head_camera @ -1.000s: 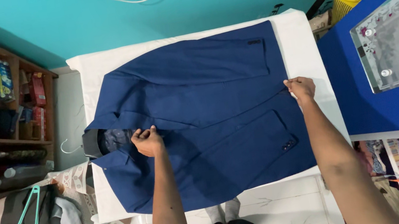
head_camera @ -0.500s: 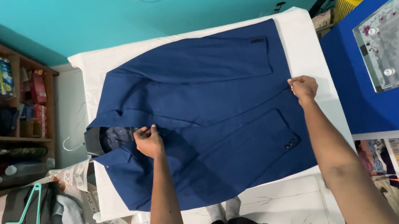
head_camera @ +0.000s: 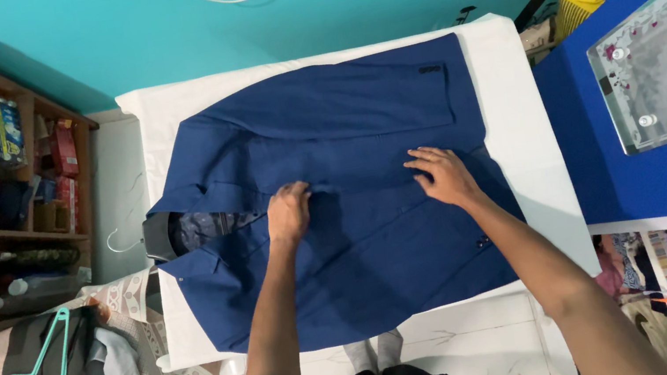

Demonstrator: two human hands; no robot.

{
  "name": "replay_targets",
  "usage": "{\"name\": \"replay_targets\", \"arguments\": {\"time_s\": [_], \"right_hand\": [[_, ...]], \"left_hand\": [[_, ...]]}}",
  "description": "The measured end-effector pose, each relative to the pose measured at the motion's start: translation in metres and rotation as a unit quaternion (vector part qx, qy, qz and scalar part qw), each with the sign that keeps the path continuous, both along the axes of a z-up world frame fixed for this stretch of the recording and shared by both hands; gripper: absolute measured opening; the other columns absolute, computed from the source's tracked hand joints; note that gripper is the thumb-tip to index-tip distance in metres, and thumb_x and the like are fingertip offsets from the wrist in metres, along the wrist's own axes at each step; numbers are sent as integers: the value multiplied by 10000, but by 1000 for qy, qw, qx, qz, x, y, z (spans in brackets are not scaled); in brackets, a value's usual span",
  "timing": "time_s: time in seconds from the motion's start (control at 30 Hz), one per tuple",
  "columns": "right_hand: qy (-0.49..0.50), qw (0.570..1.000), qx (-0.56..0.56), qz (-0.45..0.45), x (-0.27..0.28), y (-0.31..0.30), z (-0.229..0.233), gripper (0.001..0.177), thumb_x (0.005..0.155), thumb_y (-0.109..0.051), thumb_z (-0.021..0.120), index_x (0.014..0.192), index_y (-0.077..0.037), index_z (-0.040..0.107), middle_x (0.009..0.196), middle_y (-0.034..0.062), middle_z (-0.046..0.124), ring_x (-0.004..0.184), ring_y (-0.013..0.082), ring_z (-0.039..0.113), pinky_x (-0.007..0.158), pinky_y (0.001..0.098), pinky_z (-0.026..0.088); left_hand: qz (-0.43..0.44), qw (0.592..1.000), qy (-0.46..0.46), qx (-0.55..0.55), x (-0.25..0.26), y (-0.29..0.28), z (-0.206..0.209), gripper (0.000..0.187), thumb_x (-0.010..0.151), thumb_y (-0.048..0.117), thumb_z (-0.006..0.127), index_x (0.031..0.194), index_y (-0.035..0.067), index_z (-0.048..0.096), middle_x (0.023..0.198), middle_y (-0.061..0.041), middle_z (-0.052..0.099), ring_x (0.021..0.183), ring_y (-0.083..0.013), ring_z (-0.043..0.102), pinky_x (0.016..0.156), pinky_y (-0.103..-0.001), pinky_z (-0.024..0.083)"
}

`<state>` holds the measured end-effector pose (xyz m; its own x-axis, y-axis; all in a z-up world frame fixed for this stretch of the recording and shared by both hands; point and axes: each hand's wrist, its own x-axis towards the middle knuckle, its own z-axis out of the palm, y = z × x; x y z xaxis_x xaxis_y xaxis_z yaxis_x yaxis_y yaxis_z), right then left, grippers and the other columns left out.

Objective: The person smooths a blue blazer on a white surface, places a hanger inside the collar, and then lifts the blazer to hang it in a closet. The person adjusts the blazer on the hanger and positions it among other garments.

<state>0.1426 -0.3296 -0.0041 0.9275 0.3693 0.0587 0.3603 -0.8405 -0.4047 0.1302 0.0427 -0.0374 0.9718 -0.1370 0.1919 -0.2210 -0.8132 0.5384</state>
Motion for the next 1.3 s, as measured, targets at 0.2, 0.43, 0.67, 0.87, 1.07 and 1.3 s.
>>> {"name": "replay_targets", "arguments": {"time_s": [0.2,0.43,0.67,0.87,1.07,1.3], "right_hand": [[-20,999,26,-23,5,-10,-20,217,931,-144,668,1104,-148,798,1332,37,701,1305,242,591,1081,440,438],[4,997,63,-51,8,-8,-23,201,959,-170,673,1118,-166,796,1294,19,724,1297,209,624,1131,393,469],[-11,998,42,-51,3,-6,-20,217,930,-163,690,1115,-163,805,1296,40,722,1294,231,609,1109,418,449],[-26,998,43,-44,3,-6,-22,219,909,-164,698,1096,-160,813,1294,40,726,1290,233,617,1117,424,446],[5,992,83,-90,17,-16,-23,120,913,-224,756,931,-112,794,1204,36,756,1186,260,658,1024,401,506],[-62,938,73,-333,59,-44,-38,94,840,-135,772,928,-103,783,1129,121,683,1110,334,627,935,437,526]], "left_hand": [[43,998,28,22,11,0,-2,219,962,281,656,1100,125,724,938,-191,731,892,-395,697,809,-493,554],[48,997,47,23,17,2,-6,239,986,301,638,1118,122,724,942,-201,727,875,-399,699,791,-501,554],[34,999,26,3,10,4,-3,234,973,280,641,1109,107,723,968,-190,739,877,-395,706,789,-494,558],[28,999,40,-12,7,5,15,240,962,275,653,1109,102,730,985,-186,742,891,-393,708,815,-489,559],[64,987,141,-35,11,21,32,278,1022,371,692,1005,103,764,979,-155,749,1008,-370,690,916,-460,542],[169,982,54,70,34,40,3,338,849,171,725,1173,84,685,1249,-133,638,1156,-338,609,953,-436,524]]}}
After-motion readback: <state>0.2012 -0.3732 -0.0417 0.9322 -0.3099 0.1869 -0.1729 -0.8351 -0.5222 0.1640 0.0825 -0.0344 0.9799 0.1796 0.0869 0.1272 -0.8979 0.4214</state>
